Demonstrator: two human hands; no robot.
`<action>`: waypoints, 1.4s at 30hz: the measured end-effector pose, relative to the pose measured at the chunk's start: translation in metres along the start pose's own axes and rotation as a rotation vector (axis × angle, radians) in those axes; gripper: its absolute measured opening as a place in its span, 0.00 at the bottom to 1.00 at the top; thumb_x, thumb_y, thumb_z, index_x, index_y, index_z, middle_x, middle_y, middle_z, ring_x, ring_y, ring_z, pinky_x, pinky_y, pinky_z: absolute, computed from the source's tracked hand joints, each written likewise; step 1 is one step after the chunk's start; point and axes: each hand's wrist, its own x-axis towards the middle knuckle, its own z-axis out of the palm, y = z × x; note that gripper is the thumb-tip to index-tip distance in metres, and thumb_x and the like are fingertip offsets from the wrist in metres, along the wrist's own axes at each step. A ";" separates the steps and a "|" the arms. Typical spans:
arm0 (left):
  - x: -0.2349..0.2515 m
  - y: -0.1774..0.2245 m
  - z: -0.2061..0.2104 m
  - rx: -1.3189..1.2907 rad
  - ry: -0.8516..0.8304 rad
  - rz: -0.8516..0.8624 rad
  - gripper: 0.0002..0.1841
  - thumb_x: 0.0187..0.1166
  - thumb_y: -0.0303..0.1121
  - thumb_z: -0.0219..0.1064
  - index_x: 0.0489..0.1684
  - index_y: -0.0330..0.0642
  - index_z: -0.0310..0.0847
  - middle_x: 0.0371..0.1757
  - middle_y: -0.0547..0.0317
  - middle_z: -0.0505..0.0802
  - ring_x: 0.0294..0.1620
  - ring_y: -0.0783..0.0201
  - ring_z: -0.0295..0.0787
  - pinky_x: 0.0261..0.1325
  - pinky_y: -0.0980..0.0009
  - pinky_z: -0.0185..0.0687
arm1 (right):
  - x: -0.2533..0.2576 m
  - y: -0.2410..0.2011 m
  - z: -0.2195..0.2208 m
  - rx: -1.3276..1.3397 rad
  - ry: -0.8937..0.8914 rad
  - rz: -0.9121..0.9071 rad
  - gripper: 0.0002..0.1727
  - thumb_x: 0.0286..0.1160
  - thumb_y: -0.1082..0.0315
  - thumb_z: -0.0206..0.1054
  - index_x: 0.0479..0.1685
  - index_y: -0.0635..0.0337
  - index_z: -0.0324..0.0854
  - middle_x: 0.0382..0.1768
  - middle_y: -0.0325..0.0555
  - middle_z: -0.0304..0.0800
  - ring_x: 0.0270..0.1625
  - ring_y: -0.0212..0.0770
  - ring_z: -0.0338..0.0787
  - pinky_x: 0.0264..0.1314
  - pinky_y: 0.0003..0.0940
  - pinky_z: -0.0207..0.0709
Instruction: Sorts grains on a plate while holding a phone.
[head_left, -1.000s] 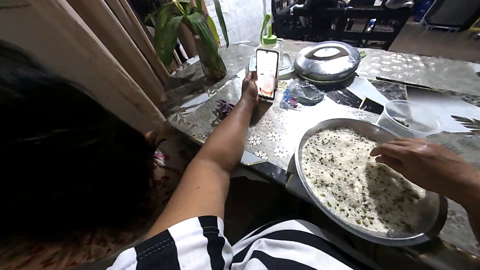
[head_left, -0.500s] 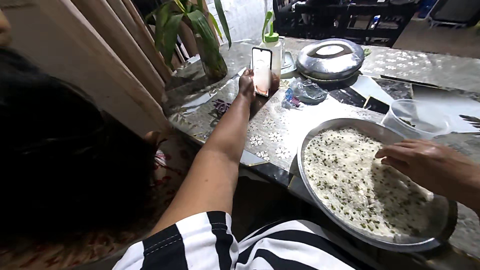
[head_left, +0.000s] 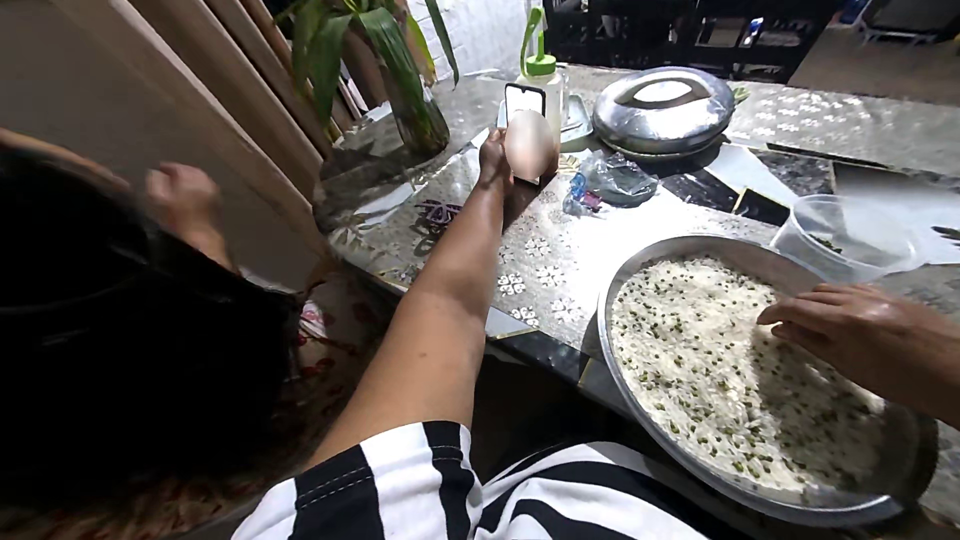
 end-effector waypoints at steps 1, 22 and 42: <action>0.001 -0.001 -0.001 -0.008 -0.004 -0.001 0.14 0.92 0.28 0.49 0.61 0.31 0.79 0.53 0.50 0.86 0.52 0.67 0.82 0.60 0.68 0.78 | 0.000 0.000 -0.001 0.004 -0.006 0.006 0.14 0.78 0.64 0.60 0.42 0.59 0.91 0.32 0.52 0.92 0.37 0.59 0.93 0.40 0.58 0.83; -0.030 0.058 0.006 0.080 0.278 0.240 0.21 0.95 0.30 0.34 0.57 0.25 0.73 0.37 0.51 0.85 0.37 0.65 0.85 0.48 0.70 0.85 | -0.013 0.006 -0.043 -0.067 0.104 0.176 0.07 0.77 0.74 0.66 0.43 0.63 0.90 0.39 0.60 0.92 0.42 0.65 0.92 0.43 0.66 0.82; -0.175 0.076 0.094 0.713 -1.011 0.716 0.14 0.82 0.22 0.58 0.61 0.32 0.81 0.64 0.36 0.84 0.54 0.48 0.88 0.58 0.55 0.83 | 0.011 0.016 -0.034 -0.074 0.357 0.366 0.13 0.85 0.69 0.61 0.49 0.70 0.89 0.46 0.66 0.92 0.53 0.61 0.91 0.62 0.50 0.81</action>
